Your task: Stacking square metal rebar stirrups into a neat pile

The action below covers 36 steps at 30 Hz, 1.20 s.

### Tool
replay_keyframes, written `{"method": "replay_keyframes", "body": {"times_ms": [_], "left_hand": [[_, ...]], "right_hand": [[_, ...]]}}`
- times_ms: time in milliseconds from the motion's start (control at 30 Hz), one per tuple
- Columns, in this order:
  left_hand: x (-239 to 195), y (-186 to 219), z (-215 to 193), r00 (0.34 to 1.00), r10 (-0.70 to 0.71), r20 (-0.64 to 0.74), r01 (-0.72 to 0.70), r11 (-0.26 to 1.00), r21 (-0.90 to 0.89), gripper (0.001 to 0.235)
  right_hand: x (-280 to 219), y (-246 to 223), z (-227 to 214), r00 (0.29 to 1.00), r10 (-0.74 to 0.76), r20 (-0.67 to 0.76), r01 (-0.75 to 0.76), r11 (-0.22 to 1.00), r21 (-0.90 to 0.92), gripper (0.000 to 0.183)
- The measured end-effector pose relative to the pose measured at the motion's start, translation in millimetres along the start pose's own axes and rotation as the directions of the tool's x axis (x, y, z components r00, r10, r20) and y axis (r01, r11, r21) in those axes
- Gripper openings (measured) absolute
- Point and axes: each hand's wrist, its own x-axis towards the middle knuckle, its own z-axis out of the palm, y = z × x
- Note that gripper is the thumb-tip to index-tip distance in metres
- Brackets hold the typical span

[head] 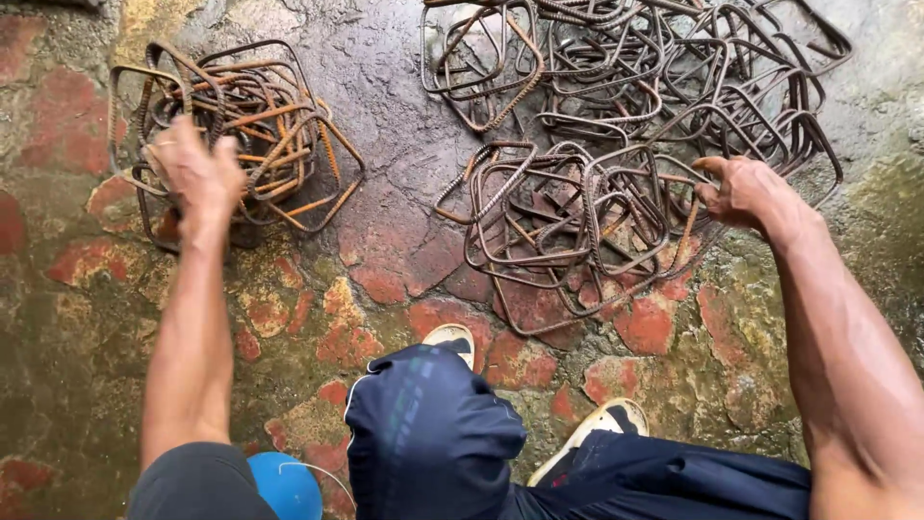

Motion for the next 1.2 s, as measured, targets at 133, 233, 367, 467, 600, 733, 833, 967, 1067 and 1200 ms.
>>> {"method": "replay_keyframes", "body": {"times_ms": [133,233,367,467,600,733,833,967,1067,1200], "left_hand": [[-46.5,153.7,2.0,0.901,-0.034,0.432,0.072,0.995,-0.072,0.021],[-84.3,211.3,46.4,0.654,-0.027,0.756,0.109,0.992,-0.059,0.038],[-116.6,210.1,147.6,0.517,0.011,0.856,0.057,0.997,-0.048,0.074],[-126.0,203.6,194.0,0.617,0.068,0.784,0.034,0.993,-0.113,0.061],[-131.9,220.1,188.1,0.706,0.049,0.706,0.005,0.997,-0.074,0.046],[-127.9,256.2,128.0,0.787,0.066,0.613,0.035,0.988,-0.152,0.047],[-131.3,274.8,115.6,0.844,0.144,0.517,-0.023,0.972,-0.235,0.043],[-134.8,292.3,121.3,0.887,0.221,0.405,-0.123,0.959,-0.254,0.041],[-162.5,317.4,104.3,0.885,0.204,0.419,-0.06,0.942,-0.331,0.04],[-187.7,325.6,101.6,0.818,0.293,0.496,0.005,0.857,-0.515,0.049]], "right_hand": [[17.6,20.2,13.9,0.999,-0.039,-0.017,0.039,0.999,0.007,0.044],[14.5,-7.0,14.3,1.0,-0.008,-0.002,0.008,1.0,-0.022,0.047],[23.5,-32.6,72.9,0.911,-0.246,-0.331,0.283,0.957,0.069,0.044],[8.4,-85.8,108.5,0.884,-0.315,-0.346,0.368,0.924,0.099,0.063],[39.9,-76.4,149.7,0.882,-0.301,-0.362,0.328,0.944,0.016,0.051],[36.6,-58.1,121.1,0.934,-0.048,-0.355,0.137,0.964,0.23,0.037],[12.3,-23.6,67.2,0.892,0.092,-0.443,0.166,0.845,0.509,0.032],[52.9,86.4,61.9,0.812,0.288,-0.508,0.322,0.504,0.801,0.037],[5.8,69.5,25.4,0.832,0.32,-0.454,0.345,0.341,0.874,0.033],[6.9,55.0,28.5,0.794,0.211,-0.57,0.394,0.536,0.747,0.035]]}}
